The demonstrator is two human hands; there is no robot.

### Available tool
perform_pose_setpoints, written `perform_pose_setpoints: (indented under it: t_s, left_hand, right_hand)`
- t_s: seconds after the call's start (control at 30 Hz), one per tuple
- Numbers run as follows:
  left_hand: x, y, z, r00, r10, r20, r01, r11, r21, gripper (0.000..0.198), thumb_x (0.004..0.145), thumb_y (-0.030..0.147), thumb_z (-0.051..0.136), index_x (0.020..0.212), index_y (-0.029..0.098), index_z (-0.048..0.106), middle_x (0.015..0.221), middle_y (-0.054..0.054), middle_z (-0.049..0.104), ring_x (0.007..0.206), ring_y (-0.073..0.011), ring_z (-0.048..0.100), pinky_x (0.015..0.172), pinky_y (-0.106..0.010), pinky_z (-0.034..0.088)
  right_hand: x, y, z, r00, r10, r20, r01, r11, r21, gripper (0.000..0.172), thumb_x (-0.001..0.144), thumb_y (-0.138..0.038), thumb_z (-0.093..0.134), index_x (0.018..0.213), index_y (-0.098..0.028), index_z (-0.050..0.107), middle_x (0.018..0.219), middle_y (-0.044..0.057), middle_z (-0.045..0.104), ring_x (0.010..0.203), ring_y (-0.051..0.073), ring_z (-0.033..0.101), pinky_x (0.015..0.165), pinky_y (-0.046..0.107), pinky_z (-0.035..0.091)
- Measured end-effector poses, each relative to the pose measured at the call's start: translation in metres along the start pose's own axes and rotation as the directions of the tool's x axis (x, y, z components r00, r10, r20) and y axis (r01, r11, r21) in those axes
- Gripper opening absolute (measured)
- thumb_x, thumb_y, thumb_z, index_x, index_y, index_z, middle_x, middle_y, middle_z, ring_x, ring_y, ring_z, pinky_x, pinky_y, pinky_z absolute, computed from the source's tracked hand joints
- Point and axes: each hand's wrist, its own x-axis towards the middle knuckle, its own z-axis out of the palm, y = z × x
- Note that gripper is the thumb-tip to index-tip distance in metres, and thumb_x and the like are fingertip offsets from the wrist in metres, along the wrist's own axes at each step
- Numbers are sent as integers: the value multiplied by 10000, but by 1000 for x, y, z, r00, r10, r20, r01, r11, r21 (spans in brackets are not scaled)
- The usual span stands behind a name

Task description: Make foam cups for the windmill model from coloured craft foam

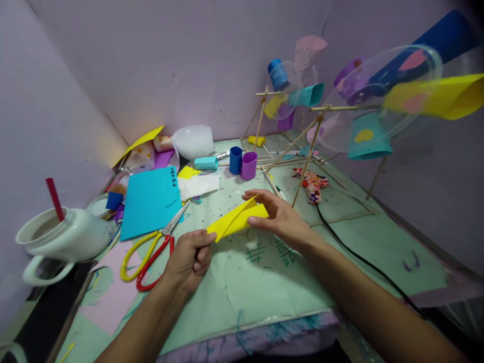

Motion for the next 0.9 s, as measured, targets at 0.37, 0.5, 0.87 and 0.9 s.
perform_pose_setpoints:
  t_s: [0.37, 0.5, 0.87, 0.9]
  left_hand:
    - [2, -1, 0, 998, -57, 31, 58, 998, -33, 295, 573, 211, 669, 465, 177, 396, 276, 93, 341, 224, -6, 210, 252, -128, 132]
    - [2, 0, 1, 996, -84, 31, 85, 995, -48, 288, 595, 225, 641, 463, 183, 388, 267, 94, 327, 218, -13, 199, 249, -138, 127]
    - [2, -5, 3, 997, 65, -47, -61, 994, 87, 274, 637, 282, 641, 476, 168, 452, 268, 78, 367, 225, -21, 237, 272, -155, 111]
    - [1, -5, 3, 995, 85, -58, -79, 991, 105, 278, 646, 288, 641, 477, 166, 456, 270, 76, 374, 228, -21, 244, 274, -154, 114]
  right_hand:
    - [4, 4, 0, 999, 42, -12, -37, 962, 269, 203, 587, -175, 789, 673, -183, 606, 1119, 29, 604, 774, 130, 639, 561, 217, 549]
    - [6, 7, 0, 996, 80, -31, -70, 968, 242, 175, 581, -220, 799, 640, -174, 641, 1047, 33, 615, 742, 125, 631, 546, 216, 554]
    - [8, 8, -4, 986, 163, -40, -147, 953, 263, 182, 538, -246, 822, 620, -168, 679, 980, 35, 635, 678, 113, 617, 520, 213, 531]
    - [9, 8, -4, 985, 169, -39, -153, 953, 263, 183, 535, -245, 822, 618, -166, 680, 978, 34, 635, 677, 112, 617, 521, 211, 531]
